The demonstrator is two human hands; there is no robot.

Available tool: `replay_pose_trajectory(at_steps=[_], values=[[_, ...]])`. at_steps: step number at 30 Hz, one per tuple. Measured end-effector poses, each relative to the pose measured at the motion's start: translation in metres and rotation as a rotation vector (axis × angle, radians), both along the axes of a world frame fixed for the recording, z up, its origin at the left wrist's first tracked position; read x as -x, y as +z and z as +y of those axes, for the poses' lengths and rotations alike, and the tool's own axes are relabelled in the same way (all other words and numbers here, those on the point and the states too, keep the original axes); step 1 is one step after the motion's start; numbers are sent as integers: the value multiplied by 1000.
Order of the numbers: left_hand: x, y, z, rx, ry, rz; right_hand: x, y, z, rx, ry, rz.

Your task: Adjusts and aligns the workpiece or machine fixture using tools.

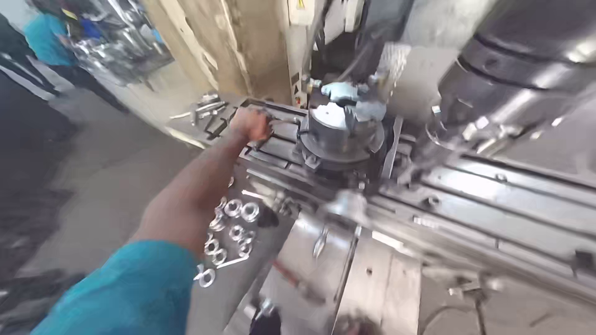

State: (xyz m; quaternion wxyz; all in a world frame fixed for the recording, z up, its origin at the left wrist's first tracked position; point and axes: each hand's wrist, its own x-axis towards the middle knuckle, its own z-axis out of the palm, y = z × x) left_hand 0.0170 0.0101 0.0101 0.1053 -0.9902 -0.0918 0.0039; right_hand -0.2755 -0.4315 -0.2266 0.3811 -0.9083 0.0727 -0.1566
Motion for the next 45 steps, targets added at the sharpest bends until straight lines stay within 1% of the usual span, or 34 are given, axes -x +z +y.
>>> replay_pose_trajectory(at_steps=[1,2,3,4,8,11,15,19,24,26,28,31,39,45], values=[[18,-9,-7,17,47,55,26,8,-10,-21,21,36],[13,3,-11,36,85,36,11,8,-13,-39,43,0],[11,4,-16,40,108,28,2,7,-18,-33,48,-20],[10,-4,-20,38,115,26,3,3,-21,-9,25,-28],[5,-10,-18,44,129,-48,-5,-6,-10,30,-86,-51],[5,-13,-7,51,120,-29,-6,-10,-3,64,-119,-50],[0,-14,0,109,53,5,-7,-14,-1,118,-165,-62],[2,-8,1,180,40,42,-7,-11,-2,108,-157,-56],[5,-14,6,193,25,17,-7,-13,-3,147,-157,-46],[7,-9,1,201,36,40,-8,-13,-2,145,-146,-36],[10,-6,-9,221,6,40,-6,-14,-6,140,-135,-24],[9,-11,-3,222,-32,19,-6,-15,-6,125,-110,-1],[4,-15,-2,185,9,29,-6,-10,-6,159,-101,14],[2,-8,-7,170,67,77,-9,-16,-3,211,-129,-66]])
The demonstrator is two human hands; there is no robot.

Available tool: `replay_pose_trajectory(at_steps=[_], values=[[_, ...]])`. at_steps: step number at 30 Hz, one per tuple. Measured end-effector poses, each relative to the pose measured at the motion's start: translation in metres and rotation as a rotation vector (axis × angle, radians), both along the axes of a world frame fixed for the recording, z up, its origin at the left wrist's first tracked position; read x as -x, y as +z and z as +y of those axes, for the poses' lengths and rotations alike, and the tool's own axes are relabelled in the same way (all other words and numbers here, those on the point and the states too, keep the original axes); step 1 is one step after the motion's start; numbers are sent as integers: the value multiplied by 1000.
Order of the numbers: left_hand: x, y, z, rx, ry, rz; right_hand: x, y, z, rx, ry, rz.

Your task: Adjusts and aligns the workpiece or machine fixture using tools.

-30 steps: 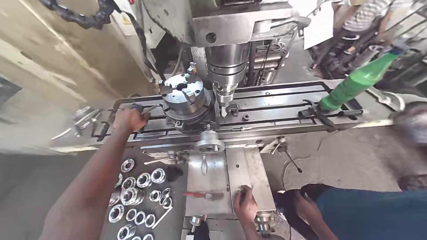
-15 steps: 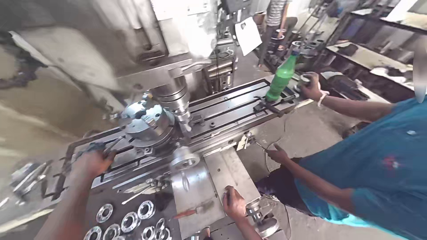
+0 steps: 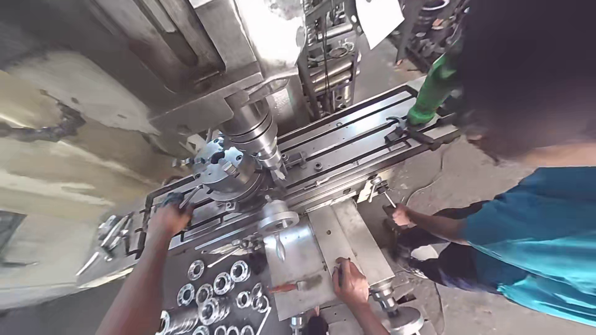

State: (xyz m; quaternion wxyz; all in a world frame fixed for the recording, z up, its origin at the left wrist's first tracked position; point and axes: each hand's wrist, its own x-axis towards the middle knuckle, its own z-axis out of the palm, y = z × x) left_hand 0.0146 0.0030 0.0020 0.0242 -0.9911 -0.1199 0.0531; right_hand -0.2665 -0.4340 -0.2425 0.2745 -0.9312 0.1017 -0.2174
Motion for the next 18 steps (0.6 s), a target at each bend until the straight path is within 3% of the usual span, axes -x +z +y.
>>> replay_pose_trajectory(at_steps=[18], values=[[8,4,-3,-6,32,61,-4,3,2,-31,-8,40]])
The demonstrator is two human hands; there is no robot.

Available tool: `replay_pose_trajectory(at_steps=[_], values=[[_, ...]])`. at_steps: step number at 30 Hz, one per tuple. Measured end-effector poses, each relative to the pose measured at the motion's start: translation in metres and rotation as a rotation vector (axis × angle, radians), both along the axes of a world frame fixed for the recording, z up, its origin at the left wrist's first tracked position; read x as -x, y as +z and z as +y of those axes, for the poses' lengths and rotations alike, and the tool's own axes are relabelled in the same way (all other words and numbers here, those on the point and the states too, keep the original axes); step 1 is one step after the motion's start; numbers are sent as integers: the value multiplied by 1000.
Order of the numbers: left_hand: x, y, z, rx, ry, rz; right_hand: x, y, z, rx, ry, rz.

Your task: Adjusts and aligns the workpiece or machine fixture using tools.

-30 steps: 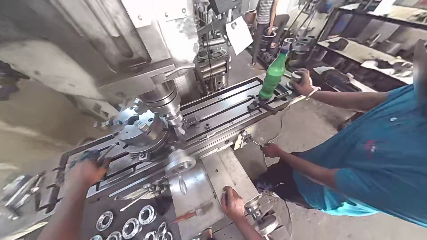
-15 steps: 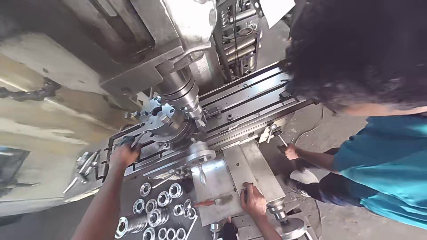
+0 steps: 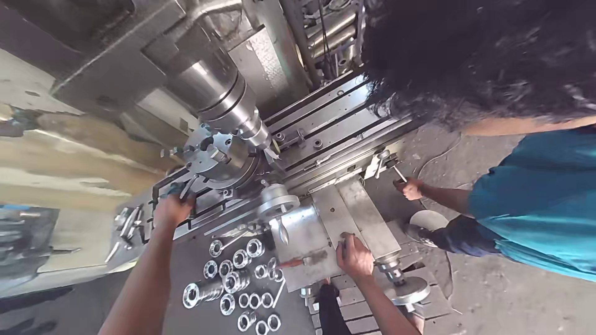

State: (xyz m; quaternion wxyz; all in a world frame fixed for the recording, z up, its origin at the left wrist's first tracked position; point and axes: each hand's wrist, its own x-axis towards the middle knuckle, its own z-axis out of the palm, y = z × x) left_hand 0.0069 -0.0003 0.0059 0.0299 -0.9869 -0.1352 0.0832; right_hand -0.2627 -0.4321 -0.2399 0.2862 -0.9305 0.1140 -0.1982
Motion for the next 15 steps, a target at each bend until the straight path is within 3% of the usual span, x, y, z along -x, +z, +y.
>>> replay_pose_trajectory(at_steps=[15], values=[[17,3,-9,27,-17,-10,0,1,0,-34,-7,67]])
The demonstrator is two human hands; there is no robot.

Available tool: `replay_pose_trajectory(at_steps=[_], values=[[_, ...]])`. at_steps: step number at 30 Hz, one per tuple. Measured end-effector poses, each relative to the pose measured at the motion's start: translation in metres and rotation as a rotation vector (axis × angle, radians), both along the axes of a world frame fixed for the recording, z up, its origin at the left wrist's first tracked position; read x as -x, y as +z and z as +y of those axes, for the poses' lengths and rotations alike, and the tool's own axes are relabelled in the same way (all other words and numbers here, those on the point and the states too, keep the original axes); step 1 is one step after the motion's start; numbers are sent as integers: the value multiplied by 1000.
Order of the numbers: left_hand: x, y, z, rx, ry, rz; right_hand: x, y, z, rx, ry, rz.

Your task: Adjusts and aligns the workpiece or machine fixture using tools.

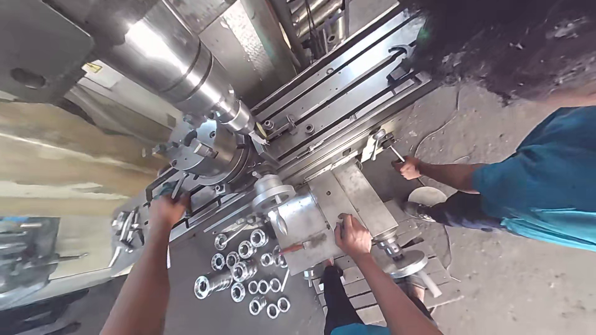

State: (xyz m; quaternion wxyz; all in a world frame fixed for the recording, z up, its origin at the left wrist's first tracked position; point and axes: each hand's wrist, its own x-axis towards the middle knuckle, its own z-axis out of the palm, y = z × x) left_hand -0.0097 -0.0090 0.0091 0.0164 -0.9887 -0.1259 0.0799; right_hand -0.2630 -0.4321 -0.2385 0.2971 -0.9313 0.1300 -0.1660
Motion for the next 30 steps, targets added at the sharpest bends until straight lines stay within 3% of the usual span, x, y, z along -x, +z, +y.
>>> replay_pose_trajectory(at_steps=[12,17,23,30], values=[[12,3,-1,-10,10,-10,-4,3,3,20,-28,22],[15,-30,37,120,-151,-102,4,26,-2,-125,-7,315],[12,-30,45,121,-145,-110,-3,8,-1,-69,-20,95],[32,-16,13,185,-169,-136,-2,7,-2,-93,-18,117]])
